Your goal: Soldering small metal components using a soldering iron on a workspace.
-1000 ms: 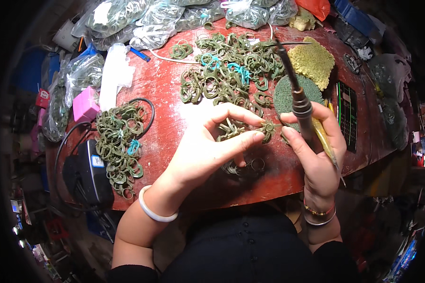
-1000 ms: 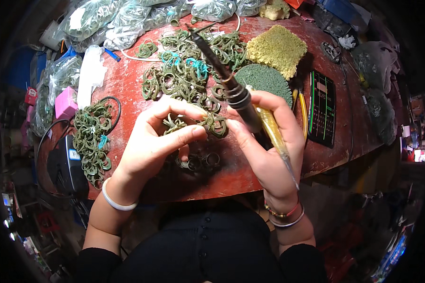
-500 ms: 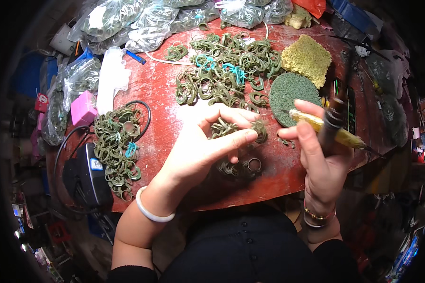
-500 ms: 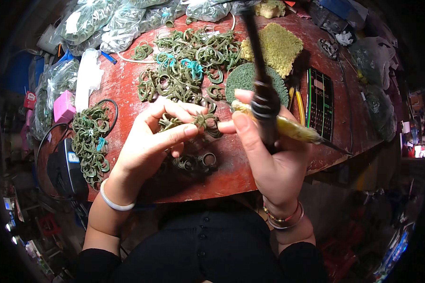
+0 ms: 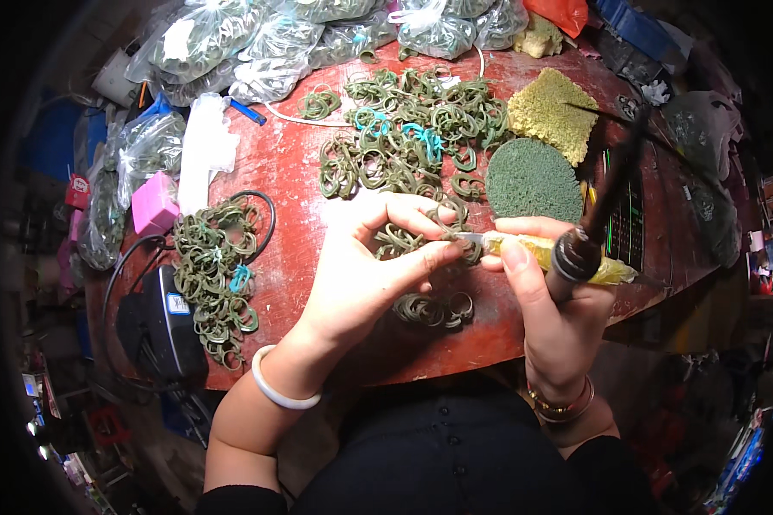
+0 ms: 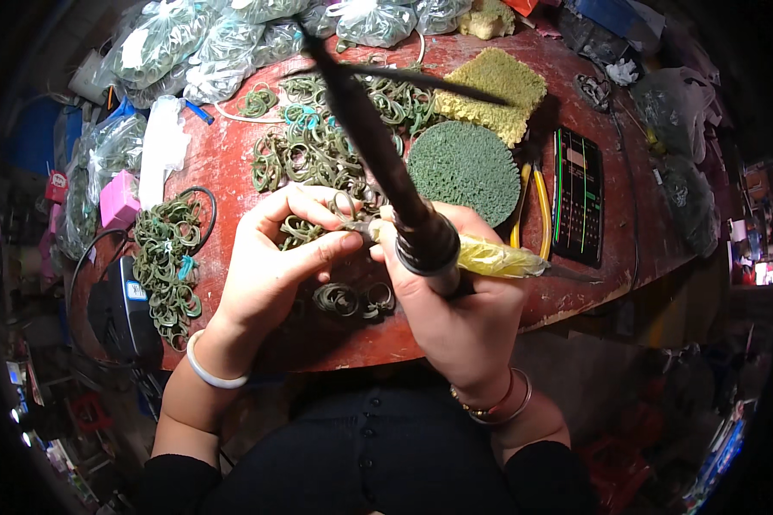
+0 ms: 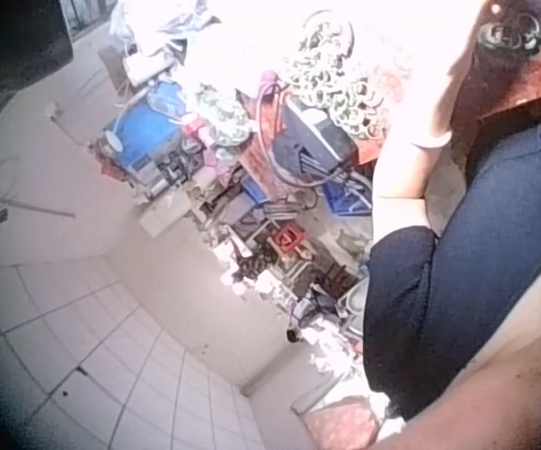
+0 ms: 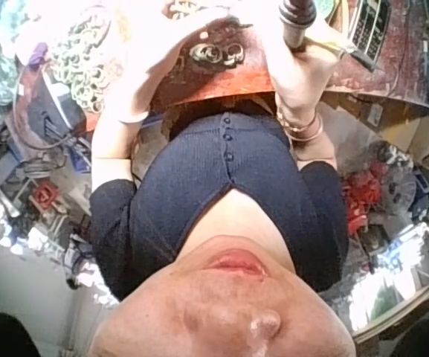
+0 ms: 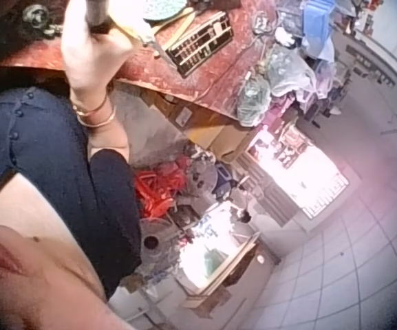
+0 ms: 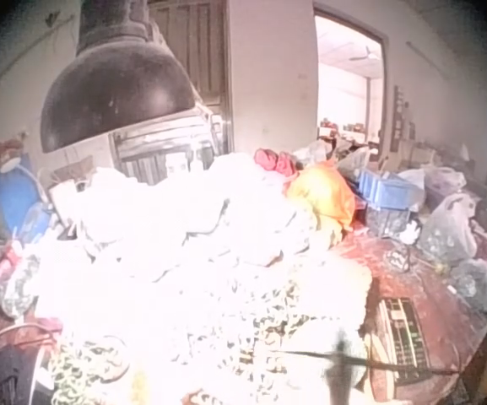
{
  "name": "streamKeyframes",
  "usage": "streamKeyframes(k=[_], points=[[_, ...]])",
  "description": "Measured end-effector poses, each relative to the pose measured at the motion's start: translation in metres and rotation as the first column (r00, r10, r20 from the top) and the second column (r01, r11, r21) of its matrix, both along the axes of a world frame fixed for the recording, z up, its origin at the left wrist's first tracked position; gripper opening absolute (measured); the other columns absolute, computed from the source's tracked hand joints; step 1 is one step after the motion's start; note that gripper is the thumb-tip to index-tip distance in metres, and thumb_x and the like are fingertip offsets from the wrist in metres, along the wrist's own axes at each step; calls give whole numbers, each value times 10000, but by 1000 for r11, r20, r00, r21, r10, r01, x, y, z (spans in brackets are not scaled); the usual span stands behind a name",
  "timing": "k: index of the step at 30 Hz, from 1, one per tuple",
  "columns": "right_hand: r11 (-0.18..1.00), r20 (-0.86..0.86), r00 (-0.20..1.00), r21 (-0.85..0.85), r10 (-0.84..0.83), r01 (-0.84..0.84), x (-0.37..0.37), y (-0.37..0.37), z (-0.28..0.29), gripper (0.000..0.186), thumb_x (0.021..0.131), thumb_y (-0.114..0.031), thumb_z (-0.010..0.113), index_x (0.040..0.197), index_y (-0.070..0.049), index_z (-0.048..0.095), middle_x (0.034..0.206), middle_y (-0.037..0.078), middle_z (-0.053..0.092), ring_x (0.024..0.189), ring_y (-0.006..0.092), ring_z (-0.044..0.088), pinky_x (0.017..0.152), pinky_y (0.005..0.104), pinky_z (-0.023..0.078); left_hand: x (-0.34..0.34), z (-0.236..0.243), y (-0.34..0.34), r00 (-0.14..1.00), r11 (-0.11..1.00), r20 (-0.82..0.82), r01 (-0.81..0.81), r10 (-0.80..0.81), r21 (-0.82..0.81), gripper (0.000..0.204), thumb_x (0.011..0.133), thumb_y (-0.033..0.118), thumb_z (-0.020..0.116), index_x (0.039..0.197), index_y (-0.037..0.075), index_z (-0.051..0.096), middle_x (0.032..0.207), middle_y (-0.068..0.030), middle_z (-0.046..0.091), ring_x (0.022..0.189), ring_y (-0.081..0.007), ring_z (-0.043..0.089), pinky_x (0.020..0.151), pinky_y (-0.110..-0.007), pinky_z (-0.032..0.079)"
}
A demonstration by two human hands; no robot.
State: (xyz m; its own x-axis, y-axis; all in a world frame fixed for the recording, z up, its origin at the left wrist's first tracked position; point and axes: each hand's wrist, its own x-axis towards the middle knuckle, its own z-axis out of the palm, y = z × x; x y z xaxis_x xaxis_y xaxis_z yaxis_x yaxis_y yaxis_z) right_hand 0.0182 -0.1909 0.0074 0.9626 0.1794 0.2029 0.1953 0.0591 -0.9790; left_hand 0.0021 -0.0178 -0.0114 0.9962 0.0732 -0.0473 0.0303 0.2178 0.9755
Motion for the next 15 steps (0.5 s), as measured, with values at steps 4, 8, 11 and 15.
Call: streamKeyframes(k=[4, 8, 11, 15], points=[[997, 70, 995, 5, -76, 76, 3, 3, -8, 192, 858, 35, 625, 1049, 47, 607, 976, 87, 647, 814, 110, 619, 745, 244, 508, -1, 1, 4, 999, 998, -46, -15, 12, -53, 171, 763, -32, 734, 844, 40, 601, 1019, -64, 606, 671, -69, 553, 510, -185, 424], [996, 127, 988, -14, -89, 92, 7, 4, -7, 167, 875, 63, 577, 1040, 65, 606, 1044, 130, 640, 817, 156, 648, 754, 269, 536, -1, 2, 10, 990, 982, -129, 30, -55, -187, 120, 816, 41, 718, 885, 50, 621, 1003, -67, 636, 802, -89, 616, 538, -185, 475], [999, 108, 993, 2, -50, 50, 9, 4, -6, 189, 858, 49, 619, 1047, 43, 605, 992, 80, 639, 823, 114, 614, 755, 246, 502, 0, 4, 8, 985, 965, -147, 55, -95, -258, 169, 831, 43, 696, 965, 48, 593, 946, -61, 648, 772, -92, 623, 518, -172, 430], [999, 119, 993, -53, -1, 8, 9, 4, -8, 216, 846, 28, 653, 1056, 22, 602, 957, 36, 636, 833, 73, 582, 751, 223, 471, 2, 11, 8, 987, 940, -126, 56, -104, -337, 293, 830, 42, 699, 1091, -1, 571, 959, -83, 671, 791, -104, 642, 534, -176, 461]])
